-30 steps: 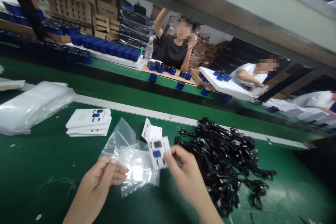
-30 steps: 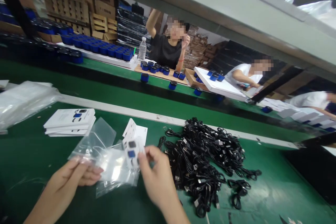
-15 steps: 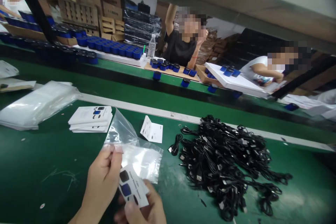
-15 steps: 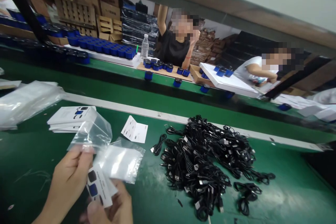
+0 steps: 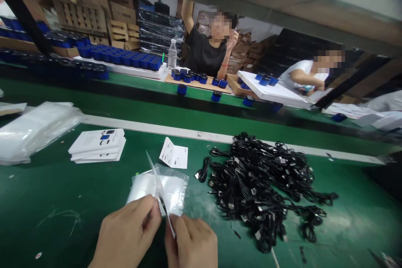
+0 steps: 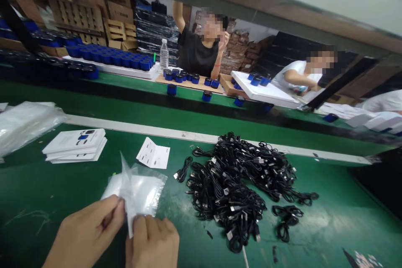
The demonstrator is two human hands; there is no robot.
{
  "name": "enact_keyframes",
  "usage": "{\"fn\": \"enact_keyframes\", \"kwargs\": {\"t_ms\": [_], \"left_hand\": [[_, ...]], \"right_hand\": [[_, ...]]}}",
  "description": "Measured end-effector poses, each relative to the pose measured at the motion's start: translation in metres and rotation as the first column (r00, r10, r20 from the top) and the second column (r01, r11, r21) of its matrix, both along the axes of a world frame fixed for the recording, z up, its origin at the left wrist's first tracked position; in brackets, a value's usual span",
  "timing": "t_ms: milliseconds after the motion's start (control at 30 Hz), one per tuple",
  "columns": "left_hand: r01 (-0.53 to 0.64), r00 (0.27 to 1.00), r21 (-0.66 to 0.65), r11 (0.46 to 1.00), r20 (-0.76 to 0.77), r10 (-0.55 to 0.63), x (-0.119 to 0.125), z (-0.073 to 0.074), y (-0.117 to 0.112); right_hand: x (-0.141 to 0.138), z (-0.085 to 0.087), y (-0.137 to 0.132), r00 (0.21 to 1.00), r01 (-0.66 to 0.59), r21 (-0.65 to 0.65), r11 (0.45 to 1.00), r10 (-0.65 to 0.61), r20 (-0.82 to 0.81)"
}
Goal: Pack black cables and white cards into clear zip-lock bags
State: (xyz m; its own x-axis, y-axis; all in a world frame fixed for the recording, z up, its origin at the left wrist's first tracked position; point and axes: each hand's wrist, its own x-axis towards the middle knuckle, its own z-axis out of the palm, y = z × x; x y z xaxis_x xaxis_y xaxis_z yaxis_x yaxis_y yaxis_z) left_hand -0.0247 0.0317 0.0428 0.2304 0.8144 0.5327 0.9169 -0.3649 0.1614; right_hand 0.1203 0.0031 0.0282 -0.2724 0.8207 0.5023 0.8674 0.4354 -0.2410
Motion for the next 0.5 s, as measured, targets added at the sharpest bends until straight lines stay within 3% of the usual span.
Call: {"fn": "enact_keyframes", "kwargs": {"t_ms": [167,367,500], "left_hand": [[0.047,0.999,-0.054,0.997,0.007,-0.047,0.0,-0.002,-0.003],[0.231,0.973,-0.047,0.972,-0.015,-0.232,0.005,-0.013,-0.009],[0.224,0.974,-0.055,0.973,-0.027,-0.226,0.003,-0.021,-0.013]], "right_hand": [[0.0,0.005,-0.004,0.999,0.034,-0.132,0.991,-0.032,0.02],[-0.002,-0.002,-0.001,0.995,0.083,-0.232,0.969,-0.096,-0.042],[0.005,-0.005,0.001,0.958,-0.122,-0.329,0.936,0.025,-0.285]]}}
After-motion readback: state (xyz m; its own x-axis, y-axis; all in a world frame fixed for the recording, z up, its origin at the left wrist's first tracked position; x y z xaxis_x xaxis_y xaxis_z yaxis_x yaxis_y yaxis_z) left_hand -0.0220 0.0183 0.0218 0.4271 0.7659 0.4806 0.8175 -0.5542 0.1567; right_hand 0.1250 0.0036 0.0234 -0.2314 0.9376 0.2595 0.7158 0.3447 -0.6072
